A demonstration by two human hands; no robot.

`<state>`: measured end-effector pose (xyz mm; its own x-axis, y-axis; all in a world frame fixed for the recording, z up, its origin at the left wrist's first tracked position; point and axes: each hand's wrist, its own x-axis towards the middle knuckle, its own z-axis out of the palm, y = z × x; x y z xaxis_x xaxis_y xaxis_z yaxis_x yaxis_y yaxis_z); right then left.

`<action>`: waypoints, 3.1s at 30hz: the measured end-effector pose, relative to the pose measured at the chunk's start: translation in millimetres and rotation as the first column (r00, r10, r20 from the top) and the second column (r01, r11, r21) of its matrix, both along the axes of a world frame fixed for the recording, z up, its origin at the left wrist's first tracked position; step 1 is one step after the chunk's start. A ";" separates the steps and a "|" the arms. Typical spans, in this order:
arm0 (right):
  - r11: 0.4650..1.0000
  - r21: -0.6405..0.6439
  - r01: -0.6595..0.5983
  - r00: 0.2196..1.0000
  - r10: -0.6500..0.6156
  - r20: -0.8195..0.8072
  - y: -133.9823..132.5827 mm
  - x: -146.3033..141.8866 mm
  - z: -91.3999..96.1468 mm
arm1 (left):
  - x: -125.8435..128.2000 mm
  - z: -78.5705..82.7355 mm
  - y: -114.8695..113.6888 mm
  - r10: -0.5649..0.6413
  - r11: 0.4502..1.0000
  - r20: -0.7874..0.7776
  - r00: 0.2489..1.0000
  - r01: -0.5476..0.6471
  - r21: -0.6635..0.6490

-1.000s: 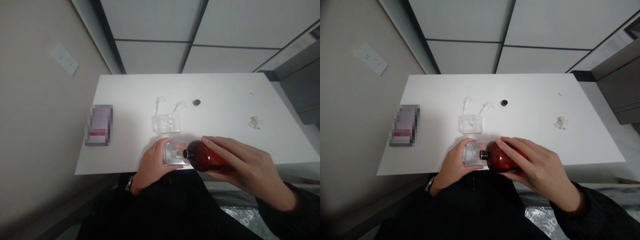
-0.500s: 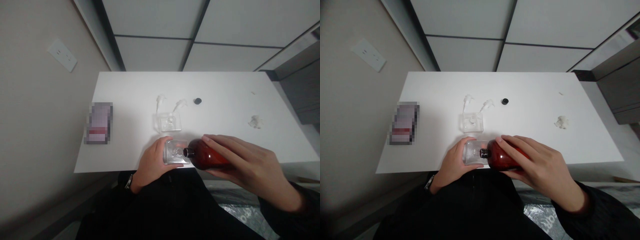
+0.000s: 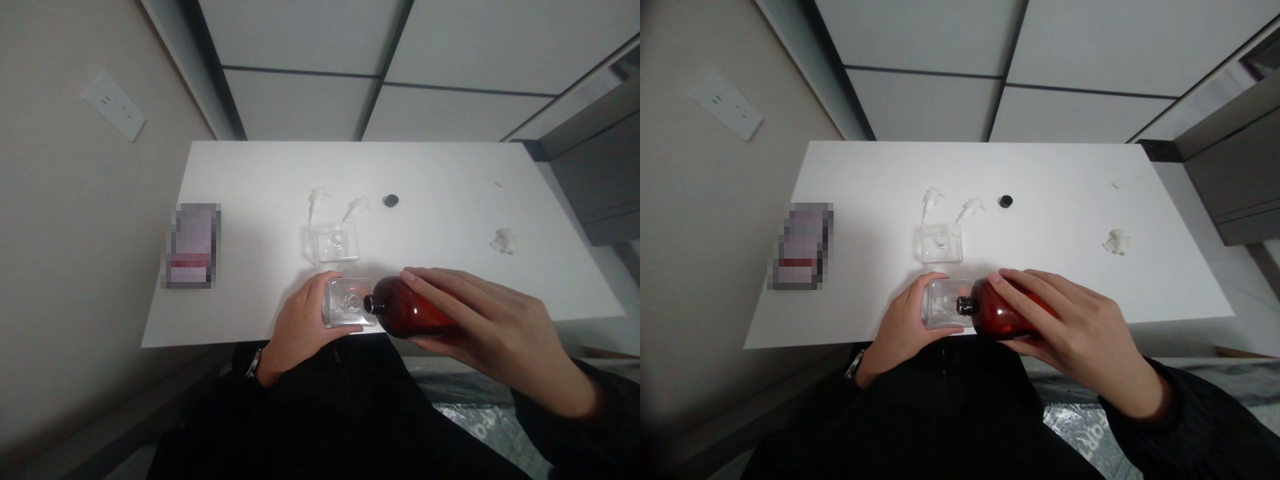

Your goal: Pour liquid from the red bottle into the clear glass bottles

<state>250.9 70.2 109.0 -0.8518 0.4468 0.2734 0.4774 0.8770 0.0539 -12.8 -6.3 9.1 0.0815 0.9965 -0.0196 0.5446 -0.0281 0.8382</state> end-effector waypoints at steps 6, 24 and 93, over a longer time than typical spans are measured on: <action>1.000 -0.004 0.010 1.000 -0.010 0.001 -0.9 0.3 1.8 | 0.7 1.2 0.3 0.007 1.000 -0.011 1.000 -0.007 -0.015; 1.000 0.025 0.008 1.000 -0.008 0.014 0.3 -0.1 5.9 | 1.7 3.2 0.6 0.017 0.999 -0.015 1.000 -0.017 -0.034; 0.999 0.037 -0.003 1.000 0.002 0.026 3.1 4.4 21.6 | -1.0 3.8 0.3 0.018 0.996 0.004 1.000 -0.018 -0.088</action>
<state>255.3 73.4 130.6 -0.8597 0.4349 0.2679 0.4735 0.8753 0.0985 -13.8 -6.0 12.9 0.0640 0.9922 -0.1072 0.5401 0.0559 0.8397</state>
